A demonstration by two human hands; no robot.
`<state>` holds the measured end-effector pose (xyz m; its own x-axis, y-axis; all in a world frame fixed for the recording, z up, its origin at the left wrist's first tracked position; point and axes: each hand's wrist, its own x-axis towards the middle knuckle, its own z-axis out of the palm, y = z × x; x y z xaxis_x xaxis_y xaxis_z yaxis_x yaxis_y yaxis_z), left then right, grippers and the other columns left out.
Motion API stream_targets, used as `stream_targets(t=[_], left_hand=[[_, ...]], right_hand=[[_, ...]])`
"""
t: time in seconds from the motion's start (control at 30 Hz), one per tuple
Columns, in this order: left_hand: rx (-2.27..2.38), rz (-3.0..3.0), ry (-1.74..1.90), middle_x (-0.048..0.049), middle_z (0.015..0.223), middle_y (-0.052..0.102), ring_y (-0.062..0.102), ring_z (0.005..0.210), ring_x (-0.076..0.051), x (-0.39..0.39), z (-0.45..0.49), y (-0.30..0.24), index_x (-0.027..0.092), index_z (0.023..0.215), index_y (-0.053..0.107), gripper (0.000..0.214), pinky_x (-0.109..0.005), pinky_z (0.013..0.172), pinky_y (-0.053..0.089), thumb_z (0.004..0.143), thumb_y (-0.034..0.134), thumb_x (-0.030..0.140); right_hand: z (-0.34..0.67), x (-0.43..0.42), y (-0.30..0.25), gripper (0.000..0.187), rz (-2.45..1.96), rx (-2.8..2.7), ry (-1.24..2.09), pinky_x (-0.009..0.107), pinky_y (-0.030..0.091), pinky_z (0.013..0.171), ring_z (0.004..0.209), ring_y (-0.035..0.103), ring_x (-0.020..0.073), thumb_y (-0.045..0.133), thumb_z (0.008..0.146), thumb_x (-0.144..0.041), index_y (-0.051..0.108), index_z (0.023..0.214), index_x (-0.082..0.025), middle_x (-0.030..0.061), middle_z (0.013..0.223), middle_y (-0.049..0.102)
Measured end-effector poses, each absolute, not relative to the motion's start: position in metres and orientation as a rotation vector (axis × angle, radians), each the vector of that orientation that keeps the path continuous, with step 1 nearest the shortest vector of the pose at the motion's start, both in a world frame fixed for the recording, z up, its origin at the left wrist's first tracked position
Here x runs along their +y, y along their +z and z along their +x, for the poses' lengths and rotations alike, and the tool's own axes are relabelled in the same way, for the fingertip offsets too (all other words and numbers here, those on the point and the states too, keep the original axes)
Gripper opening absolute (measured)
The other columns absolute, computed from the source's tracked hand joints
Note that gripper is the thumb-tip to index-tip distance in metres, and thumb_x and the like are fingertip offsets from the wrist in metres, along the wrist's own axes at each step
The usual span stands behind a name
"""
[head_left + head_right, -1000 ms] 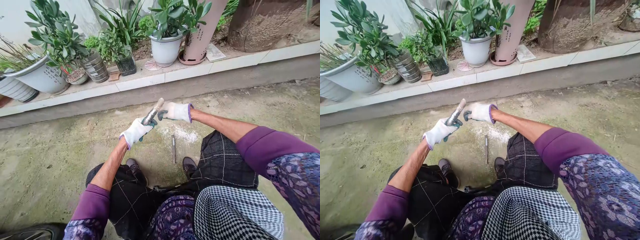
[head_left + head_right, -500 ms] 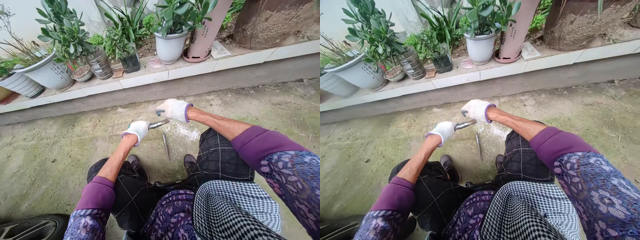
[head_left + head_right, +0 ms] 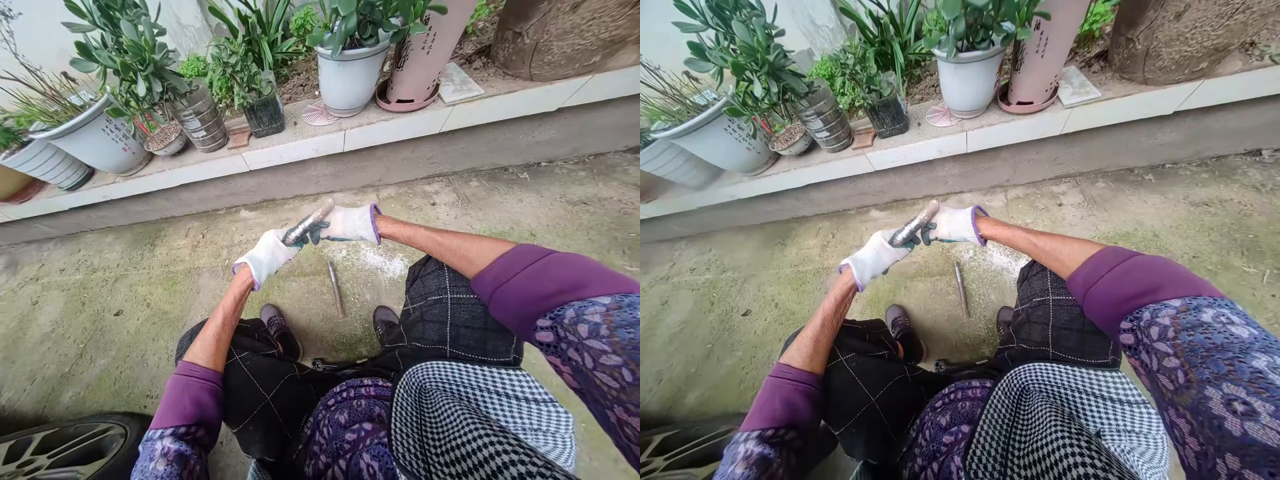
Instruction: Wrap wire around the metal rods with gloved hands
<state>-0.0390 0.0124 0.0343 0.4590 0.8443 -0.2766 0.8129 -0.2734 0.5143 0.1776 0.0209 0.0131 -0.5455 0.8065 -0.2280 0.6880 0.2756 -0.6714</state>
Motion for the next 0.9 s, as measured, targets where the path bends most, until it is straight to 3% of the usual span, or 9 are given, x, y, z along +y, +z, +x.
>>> stream_targets(t=[0.23,0.4,0.57,0.8,0.9], left_hand=[[1.602,2.345,-0.126,-0.0114,0.090,0.074,0.071,0.094,-0.023,0.021,-0.031,0.020,0.017,0.106,0.073,0.022,-0.029,0.084,0.052,0.088,0.060,0.019],[1.487,2.629,-0.711,-0.0159,0.097,0.074,0.072,0.095,-0.027,0.013,-0.015,0.012,0.017,0.120,0.068,0.035,-0.037,0.087,0.053,0.092,0.048,0.011],[1.279,2.674,-0.780,-0.0125,0.089,0.074,0.072,0.088,-0.027,0.009,-0.013,0.021,0.021,0.122,0.068,0.037,-0.036,0.082,0.052,0.093,0.046,0.016],[1.347,2.546,-0.578,-0.0084,0.089,0.074,0.071,0.087,-0.024,0.016,-0.024,0.033,0.024,0.116,0.072,0.034,-0.029,0.080,0.051,0.091,0.051,0.028],[1.322,2.486,-0.406,-0.0056,0.085,0.073,0.068,0.083,-0.021,0.015,-0.028,0.032,0.021,0.110,0.074,0.031,-0.027,0.077,0.050,0.087,0.054,0.028]], right_hand=[[0.155,-0.015,0.040,0.025,-1.706,-2.615,0.713,0.030,0.033,0.059,0.069,0.059,0.0160,0.052,0.091,-0.023,0.075,0.097,-0.016,0.0090,0.087,0.074],[0.159,-0.010,0.053,0.026,-1.729,-2.778,0.481,0.030,0.033,0.059,0.072,0.062,0.0173,0.052,0.089,-0.021,0.076,0.099,-0.021,0.0067,0.090,0.076],[0.181,0.022,0.024,0.027,-1.483,-2.604,0.912,0.025,0.040,0.064,0.073,0.060,0.0134,0.052,0.083,-0.016,0.076,0.094,-0.020,0.0003,0.087,0.075],[0.189,0.057,-0.014,0.028,-1.146,-2.258,1.388,0.028,0.050,0.080,0.086,0.064,0.0189,0.061,0.082,-0.028,0.075,0.097,-0.009,0.0101,0.098,0.075],[0.193,0.052,-0.009,0.033,-1.108,-2.169,1.484,0.028,0.050,0.069,0.075,0.059,0.0166,0.062,0.084,-0.036,0.071,0.100,-0.009,0.0092,0.088,0.071]])
